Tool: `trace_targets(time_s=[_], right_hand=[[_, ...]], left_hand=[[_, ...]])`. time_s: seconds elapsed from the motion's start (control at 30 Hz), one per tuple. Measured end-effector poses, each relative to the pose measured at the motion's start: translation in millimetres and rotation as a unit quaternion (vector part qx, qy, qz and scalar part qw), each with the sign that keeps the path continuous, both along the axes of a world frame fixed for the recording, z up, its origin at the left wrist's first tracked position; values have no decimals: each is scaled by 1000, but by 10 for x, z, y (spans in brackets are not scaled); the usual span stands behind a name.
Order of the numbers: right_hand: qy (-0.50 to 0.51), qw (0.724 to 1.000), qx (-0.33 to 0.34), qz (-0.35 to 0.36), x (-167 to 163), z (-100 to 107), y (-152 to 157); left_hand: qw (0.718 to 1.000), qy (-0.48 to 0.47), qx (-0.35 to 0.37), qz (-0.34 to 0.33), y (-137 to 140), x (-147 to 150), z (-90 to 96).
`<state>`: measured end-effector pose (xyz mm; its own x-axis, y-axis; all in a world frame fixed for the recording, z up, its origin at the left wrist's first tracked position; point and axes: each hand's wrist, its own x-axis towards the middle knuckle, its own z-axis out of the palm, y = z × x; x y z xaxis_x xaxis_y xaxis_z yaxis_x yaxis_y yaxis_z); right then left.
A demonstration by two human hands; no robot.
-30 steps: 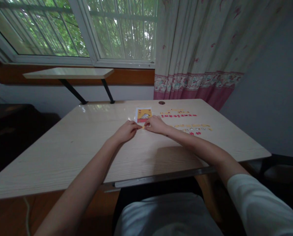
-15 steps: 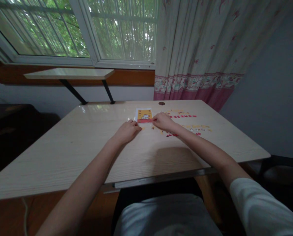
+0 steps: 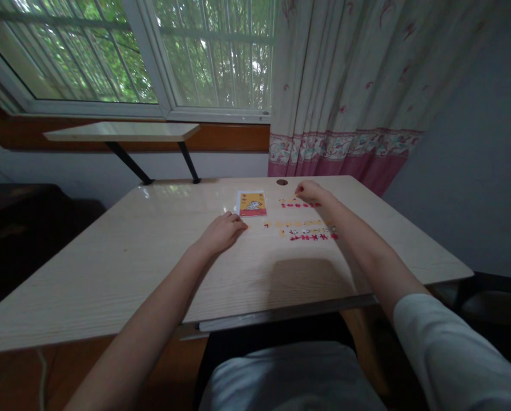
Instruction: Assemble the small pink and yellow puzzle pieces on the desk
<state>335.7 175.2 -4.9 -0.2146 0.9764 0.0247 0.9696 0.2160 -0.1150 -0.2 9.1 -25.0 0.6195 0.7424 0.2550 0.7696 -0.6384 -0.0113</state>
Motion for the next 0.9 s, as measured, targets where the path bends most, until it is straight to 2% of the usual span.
trace_targets(time_s=[0.2, 0.43, 0.9], right_hand=[[-35, 999, -26, 10, -189, -24, 115], [-69, 995, -62, 30, -204, 6, 131], [-48, 998, -20, 48, -179, -80, 124]], left_hand=[[999, -16, 6, 34, -5, -21, 64], [998, -46, 0, 45, 30, -76, 47], [998, -56, 5, 36, 4, -59, 63]])
